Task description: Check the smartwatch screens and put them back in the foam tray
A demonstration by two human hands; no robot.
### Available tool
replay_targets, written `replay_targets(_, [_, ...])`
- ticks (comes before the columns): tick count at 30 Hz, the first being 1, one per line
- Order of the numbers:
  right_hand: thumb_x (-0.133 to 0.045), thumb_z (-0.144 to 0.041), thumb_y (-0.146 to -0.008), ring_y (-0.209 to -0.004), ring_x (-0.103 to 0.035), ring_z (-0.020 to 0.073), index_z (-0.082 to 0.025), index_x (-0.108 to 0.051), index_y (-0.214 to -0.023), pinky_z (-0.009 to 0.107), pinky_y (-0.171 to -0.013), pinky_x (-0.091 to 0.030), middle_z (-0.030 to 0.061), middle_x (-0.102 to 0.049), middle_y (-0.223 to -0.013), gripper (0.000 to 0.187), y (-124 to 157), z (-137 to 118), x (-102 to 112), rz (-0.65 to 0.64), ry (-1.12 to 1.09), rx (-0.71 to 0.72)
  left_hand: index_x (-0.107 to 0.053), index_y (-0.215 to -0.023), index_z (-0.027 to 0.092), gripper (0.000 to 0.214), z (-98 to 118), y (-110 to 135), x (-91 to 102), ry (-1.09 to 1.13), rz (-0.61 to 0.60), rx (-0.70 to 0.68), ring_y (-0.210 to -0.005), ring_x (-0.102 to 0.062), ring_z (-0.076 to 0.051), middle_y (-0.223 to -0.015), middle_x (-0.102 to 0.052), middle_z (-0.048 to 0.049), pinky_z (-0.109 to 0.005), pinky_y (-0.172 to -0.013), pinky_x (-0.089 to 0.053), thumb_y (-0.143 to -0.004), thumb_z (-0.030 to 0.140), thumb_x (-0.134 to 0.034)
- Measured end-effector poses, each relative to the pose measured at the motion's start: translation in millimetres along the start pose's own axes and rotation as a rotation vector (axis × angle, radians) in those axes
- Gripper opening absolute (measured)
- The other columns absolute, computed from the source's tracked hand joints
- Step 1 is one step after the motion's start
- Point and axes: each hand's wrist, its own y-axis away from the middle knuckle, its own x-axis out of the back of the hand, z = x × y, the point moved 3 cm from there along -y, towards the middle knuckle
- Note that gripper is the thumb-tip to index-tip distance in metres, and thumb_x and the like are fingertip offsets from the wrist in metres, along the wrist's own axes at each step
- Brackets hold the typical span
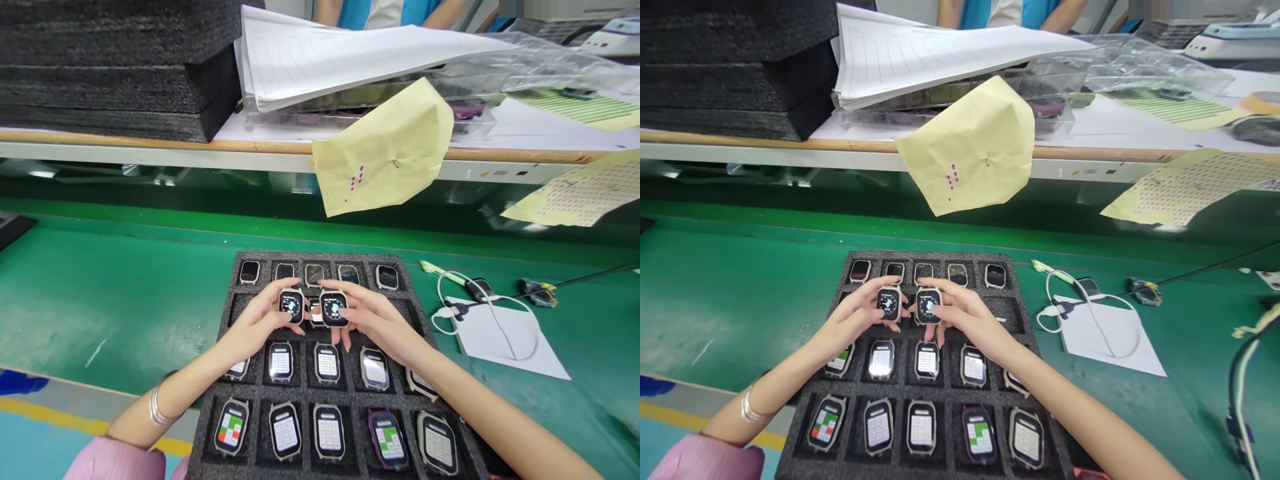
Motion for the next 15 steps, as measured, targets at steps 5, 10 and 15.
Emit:
replay_targets(5, [-0.063, -0.019, -0.087, -0.064, -0.072, 0.0181, -0.018, -0.050, -0.137, 0.026, -0.051, -0.057, 0.0077, -0.073, -0.093, 0.052, 3.0, -0.3, -1.6, 0.008, 0.048, 0.035, -0.053, -0.127, 0.023, 0.048, -0.5, 0.8, -0.7, 0.020, -0.021, 0.010, -0.097, -0.065, -0.023, -0.110, -0.062, -0.0069, -0.036, -0.076, -0.061, -0.081, 0.011, -0.052])
replay_targets(10, [-0.065, -0.018, -0.087, -0.062, -0.072, 0.0169, -0.019, -0.056, -0.132, 0.025, -0.051, -0.058, 0.0090, -0.073, -0.099, 0.046, 3.8, -2.4, -2.5, 0.022, 0.045, 0.054, -0.054, -0.123, 0.023, 0.045, 4.3, 1.4, -2.9, -0.022, -0.027, 0.030, -0.095, -0.065, -0.023, -0.107, -0.062, -0.0077, -0.039, -0.076, -0.061, -0.079, 0.012, -0.055])
replay_targets(15, [-0.064, -0.018, -0.088, -0.061, -0.072, 0.0161, -0.019, -0.056, -0.132, 0.024, -0.050, -0.057, 0.0087, -0.074, -0.097, 0.044, 3.8, -3.3, -2.5, 0.017, 0.046, 0.059, -0.055, -0.119, 0.022, 0.038, 7.9, 2.3, -4.8, -0.033, -0.034, 0.037, -0.093, -0.065, -0.022, -0.104, -0.061, -0.0070, -0.038, -0.076, -0.061, -0.081, 0.015, -0.056])
